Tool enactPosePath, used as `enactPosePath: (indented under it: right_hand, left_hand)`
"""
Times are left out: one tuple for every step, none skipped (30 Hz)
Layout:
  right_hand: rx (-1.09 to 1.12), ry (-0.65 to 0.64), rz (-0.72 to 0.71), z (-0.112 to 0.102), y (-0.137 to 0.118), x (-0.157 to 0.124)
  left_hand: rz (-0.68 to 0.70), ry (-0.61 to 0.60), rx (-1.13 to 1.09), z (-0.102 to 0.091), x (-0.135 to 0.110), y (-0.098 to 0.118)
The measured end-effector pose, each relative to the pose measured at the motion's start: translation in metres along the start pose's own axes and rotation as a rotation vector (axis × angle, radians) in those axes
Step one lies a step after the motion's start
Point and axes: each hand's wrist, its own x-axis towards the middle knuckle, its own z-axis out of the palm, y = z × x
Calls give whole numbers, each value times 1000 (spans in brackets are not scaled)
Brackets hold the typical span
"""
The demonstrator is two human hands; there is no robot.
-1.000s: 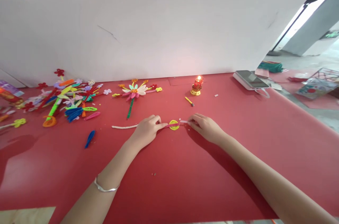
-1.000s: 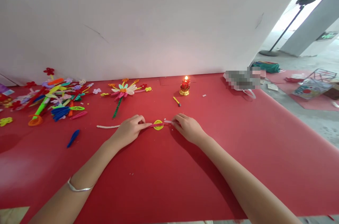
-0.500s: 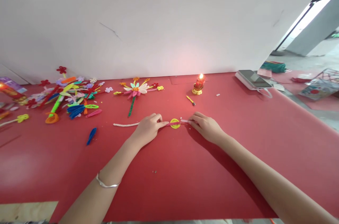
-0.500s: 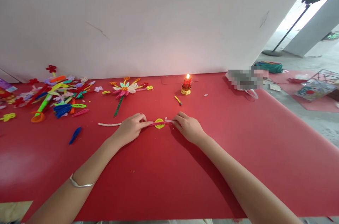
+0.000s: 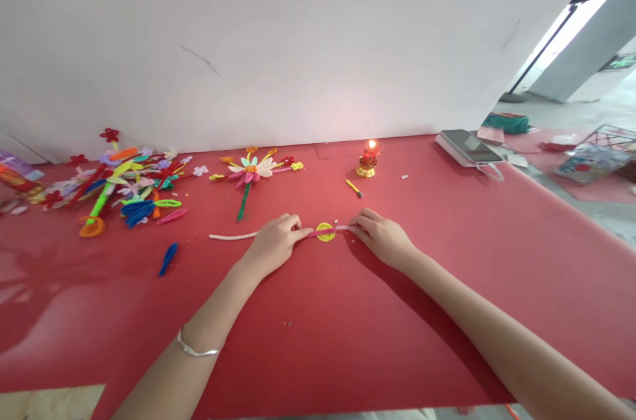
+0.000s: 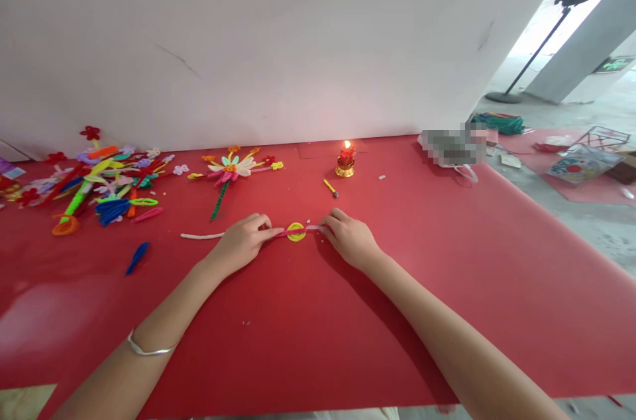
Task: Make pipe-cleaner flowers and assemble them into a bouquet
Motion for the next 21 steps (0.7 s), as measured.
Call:
enactPosePath:
  right_hand:
    - [3, 4, 10, 0, -1, 0]
    - [10, 6, 23, -1, -1, 0]
    - [21, 6, 39, -1, -2, 0]
    - [35, 5, 58, -2, -3, 1]
    - [49, 3, 79, -3, -3, 1]
    - [61, -2, 100, -4, -4, 1]
    - [69, -7, 114, -5, -4, 1]
    - [75, -12, 113, -6, -4, 1]
    - [77, -18, 99, -6, -4, 1]
    - [74, -23, 78, -6, -4, 0]
    - [66, -27, 55, -6, -4, 0]
    - [56, -31, 38, -6, -3, 0]
    - [44, -32, 29, -5, -3, 0]
    - [35, -30, 26, -5, -3, 0]
    - [31, -24, 28, -4, -3, 0]
    - [31, -17, 30, -4, -2, 0]
    - [33, -13, 31, -4, -2, 0]
    - [34, -14, 32, -4, -2, 0]
    - [34, -19, 33, -4, -2, 0]
    - [32, -27, 36, -4, -2, 0]
    - [29, -34, 38, -4, -2, 1]
  left_hand:
    - [-1, -1, 2, 0, 0, 0]
    - [-2, -4, 4, 0, 0, 0]
    - [-3, -7, 5, -1, 0, 0]
    - [-6, -10, 6, -1, 0, 1]
    - [-7, -12, 8, -1, 1, 1]
    - [-8, -14, 11, -1, 1, 1]
    - [-8, -14, 12, -1, 0, 1]
    - [-7, -12, 14, 0, 0, 1]
    - [-5, -9, 14, 0, 0, 0]
    - [-2, -6, 14, 0, 0, 0]
    - [1, -3, 14, 0, 0, 0]
    - [3, -1, 14, 0, 0, 0]
    - [4, 2, 14, 0, 1, 0]
    - [4, 2, 15, 0, 1, 0]
    - [4, 2, 15, 0, 1, 0]
    - [2, 0, 15, 0, 1, 0]
    - [1, -2, 14, 0, 1, 1]
    - [1, -5, 14, -1, 1, 1]
    - [1, -6, 14, -1, 1, 1]
    - [1, -7, 14, -1, 1, 1]
    - [1, -7, 15, -1, 1, 1]
